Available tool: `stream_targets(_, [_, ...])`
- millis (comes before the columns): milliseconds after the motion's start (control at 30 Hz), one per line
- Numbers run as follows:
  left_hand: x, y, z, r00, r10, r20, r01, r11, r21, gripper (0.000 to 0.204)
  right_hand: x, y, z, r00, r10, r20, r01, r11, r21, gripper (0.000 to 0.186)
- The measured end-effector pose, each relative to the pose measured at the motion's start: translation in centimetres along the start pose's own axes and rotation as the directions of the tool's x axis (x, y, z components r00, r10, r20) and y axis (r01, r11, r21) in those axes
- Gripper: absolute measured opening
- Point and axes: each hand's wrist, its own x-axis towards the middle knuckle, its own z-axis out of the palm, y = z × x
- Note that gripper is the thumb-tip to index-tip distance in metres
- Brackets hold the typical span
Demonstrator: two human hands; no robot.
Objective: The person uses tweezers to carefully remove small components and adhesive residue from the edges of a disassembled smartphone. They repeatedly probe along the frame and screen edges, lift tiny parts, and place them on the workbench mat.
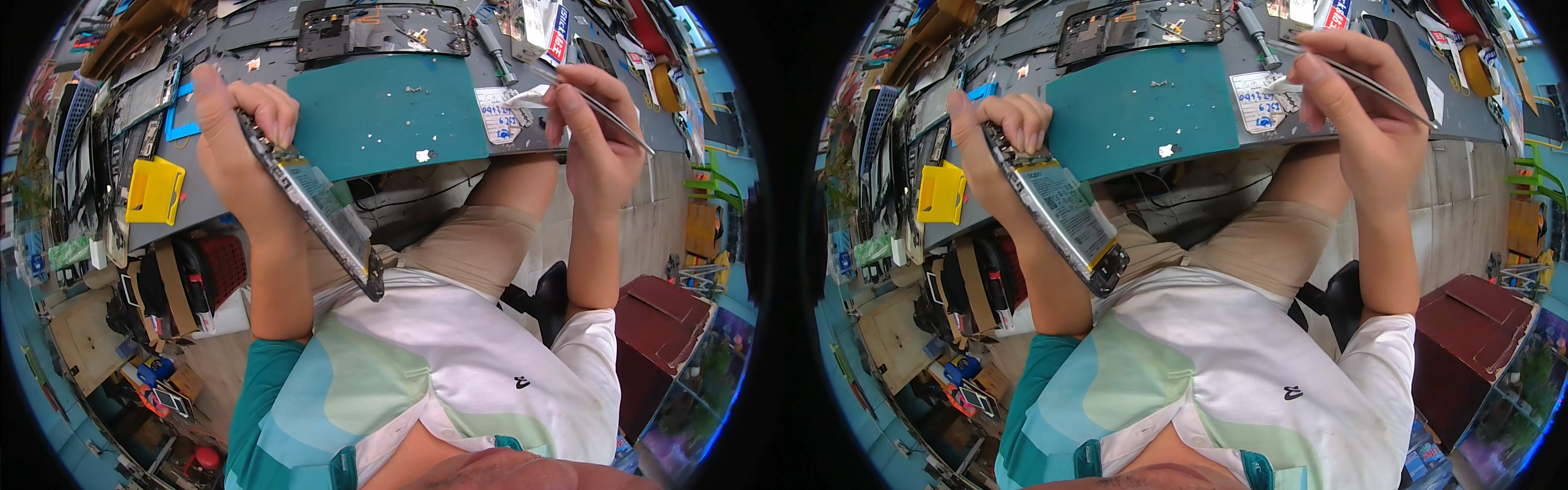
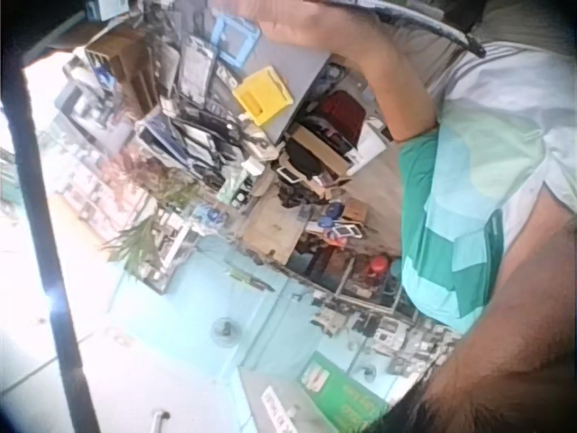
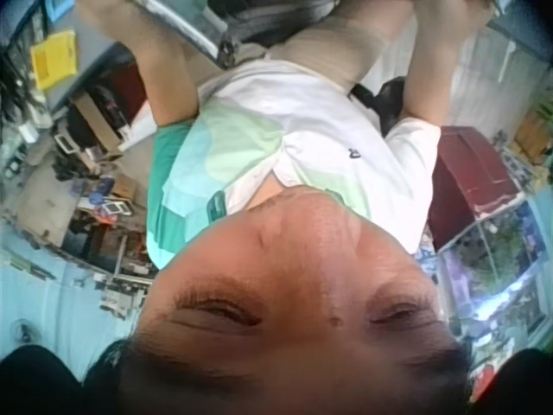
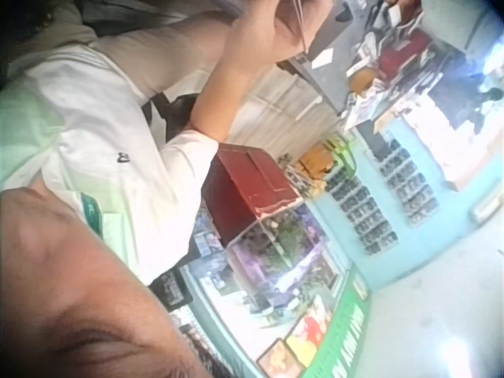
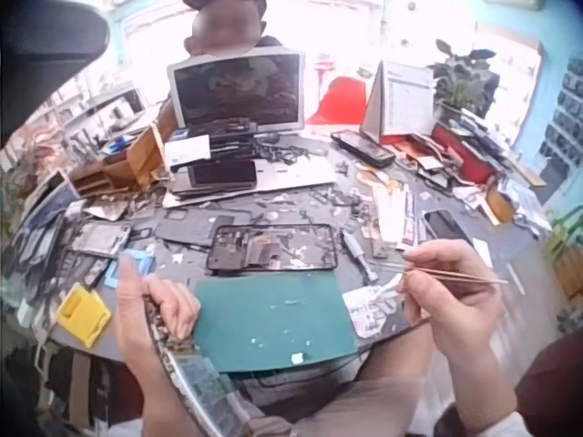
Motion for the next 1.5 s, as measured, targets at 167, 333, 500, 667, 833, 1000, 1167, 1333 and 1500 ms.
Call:
stream_targets(167, [0.3,-0.4,-0.6,0.997,0.041,0.067,-0.037,0.998,-0.052,0.064,-1.9,1.7,-1.2,0.999,-0.046,0.021,0.045,0.998,0.036,0.022])
stream_targets(333, [0.5,-0.4,-1.1,0.990,0.052,0.130,-0.042,0.996,-0.075,0.066,-3.2,3.1,-2.0,0.995,-0.087,0.053,0.082,0.992,0.096,0.022])
stream_targets(500, [0.5,-0.4,-1.4,0.986,0.058,0.153,-0.048,0.996,-0.070,0.066,-3.0,3.3,-2.6,0.994,-0.074,0.080,0.064,0.990,0.126,0.021])
stream_targets(667, [0.6,-0.3,-1.7,0.978,0.039,0.206,-0.023,0.997,-0.077,0.066,-3.0,3.6,-3.0,0.993,-0.079,0.082,0.064,0.982,0.180,0.021])
stream_targets(833, [0.3,0.1,-1.0,0.986,0.027,0.165,-0.023,0.999,-0.028,0.066,-3.0,3.6,-3.2,0.996,-0.061,0.066,0.043,0.971,0.237,0.020])
stream_targets(1000, [0.3,0.0,-0.8,0.985,0.036,0.166,-0.035,0.999,-0.006,0.066,-3.0,3.7,-3.2,0.996,-0.072,0.049,0.056,0.960,0.275,0.017])
stream_targets(1167, [0.3,0.1,-0.9,0.987,0.023,0.161,-0.024,1.000,0.003,0.066,-2.9,3.6,-3.4,0.996,-0.061,0.069,0.038,0.955,0.293,0.016])
stream_targets(1333, [0.3,0.0,-1.2,0.986,0.027,0.166,-0.028,1.000,0.004,0.066,-2.9,3.6,-3.4,0.997,-0.043,0.068,0.019,0.948,0.319,0.016])
stream_targets(1500, [0.4,-0.1,-1.2,0.985,0.017,0.170,-0.017,1.000,-0.003,0.066,-3.0,3.7,-3.6,0.997,-0.036,0.073,0.011,0.949,0.315,0.016])
